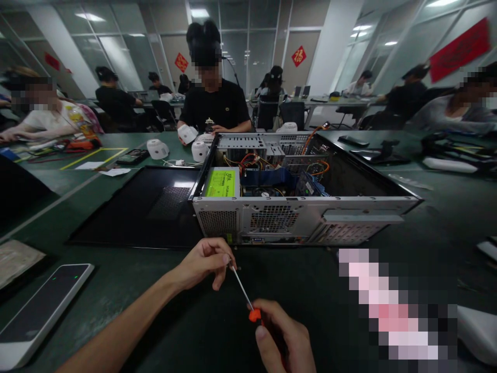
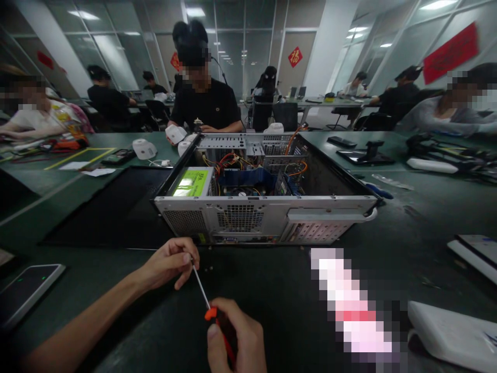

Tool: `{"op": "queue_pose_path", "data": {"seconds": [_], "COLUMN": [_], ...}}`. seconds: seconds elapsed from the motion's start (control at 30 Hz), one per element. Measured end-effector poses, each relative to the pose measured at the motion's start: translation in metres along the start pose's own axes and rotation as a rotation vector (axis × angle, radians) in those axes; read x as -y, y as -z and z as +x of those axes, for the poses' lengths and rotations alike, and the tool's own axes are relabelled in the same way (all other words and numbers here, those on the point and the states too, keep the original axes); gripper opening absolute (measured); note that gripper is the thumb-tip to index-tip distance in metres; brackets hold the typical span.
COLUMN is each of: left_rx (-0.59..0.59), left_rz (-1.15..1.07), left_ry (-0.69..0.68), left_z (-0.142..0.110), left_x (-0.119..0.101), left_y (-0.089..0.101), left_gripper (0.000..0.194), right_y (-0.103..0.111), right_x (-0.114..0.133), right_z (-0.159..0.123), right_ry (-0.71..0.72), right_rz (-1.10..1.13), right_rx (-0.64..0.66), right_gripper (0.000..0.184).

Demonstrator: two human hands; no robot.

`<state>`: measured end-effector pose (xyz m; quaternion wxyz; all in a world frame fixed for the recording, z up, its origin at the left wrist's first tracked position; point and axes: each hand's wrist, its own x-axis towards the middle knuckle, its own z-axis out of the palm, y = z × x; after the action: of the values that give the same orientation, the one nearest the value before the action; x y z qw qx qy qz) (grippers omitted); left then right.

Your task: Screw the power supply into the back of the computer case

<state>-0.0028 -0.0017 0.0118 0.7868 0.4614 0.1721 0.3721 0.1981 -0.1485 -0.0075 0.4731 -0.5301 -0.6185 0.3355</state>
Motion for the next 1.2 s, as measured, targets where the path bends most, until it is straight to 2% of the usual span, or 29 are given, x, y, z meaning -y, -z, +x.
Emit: {"op": "queue_pose_path", "data": {"seconds": [0.13,0.27,0.43,0.53,0.63,0.87,1.07,1.2], "left_rx": [-0.032,-0.074,-0.095,-0.105,-0.106,-0.136,-0.183,-0.177], "left_rz": [0.008,0.032,0.051,0.061,0.060,0.061,0.058,0.032], "left_ry": [0.017,0.040,0.032,0.046,0.061,0.057,0.030,-0.020], "left_z": [0.001,0.001,0.001,0.001,0.002,0.004,0.014,0.024], "left_x": [0.000,0.000,0.002,0.002,0.002,-0.007,-0.020,-0.023], "left_y": [0.000,0.000,-0.002,-0.004,-0.004,-0.011,-0.030,-0.038], "left_gripper": [0.022,0.028,0.031,0.035,0.037,0.039,0.042,0.038], "right_y": [-0.002,-0.009,-0.020,-0.021,-0.019,-0.023,-0.032,-0.036], "right_x": [-0.001,-0.001,0.001,0.002,0.006,0.020,0.039,0.042], "right_z": [0.001,0.001,-0.003,-0.004,-0.003,0.004,0.013,0.020], "right_ry": [0.075,0.152,0.199,0.151,0.034,-0.219,-0.264,-0.306], "right_rz": [-0.070,-0.161,-0.232,-0.197,-0.080,0.256,0.493,0.630], "right_rx": [-0.039,-0.136,-0.239,-0.235,-0.162,-0.043,-0.038,-0.038], "right_gripper": [0.025,0.021,0.026,0.025,0.021,0.036,0.033,0.033]}}
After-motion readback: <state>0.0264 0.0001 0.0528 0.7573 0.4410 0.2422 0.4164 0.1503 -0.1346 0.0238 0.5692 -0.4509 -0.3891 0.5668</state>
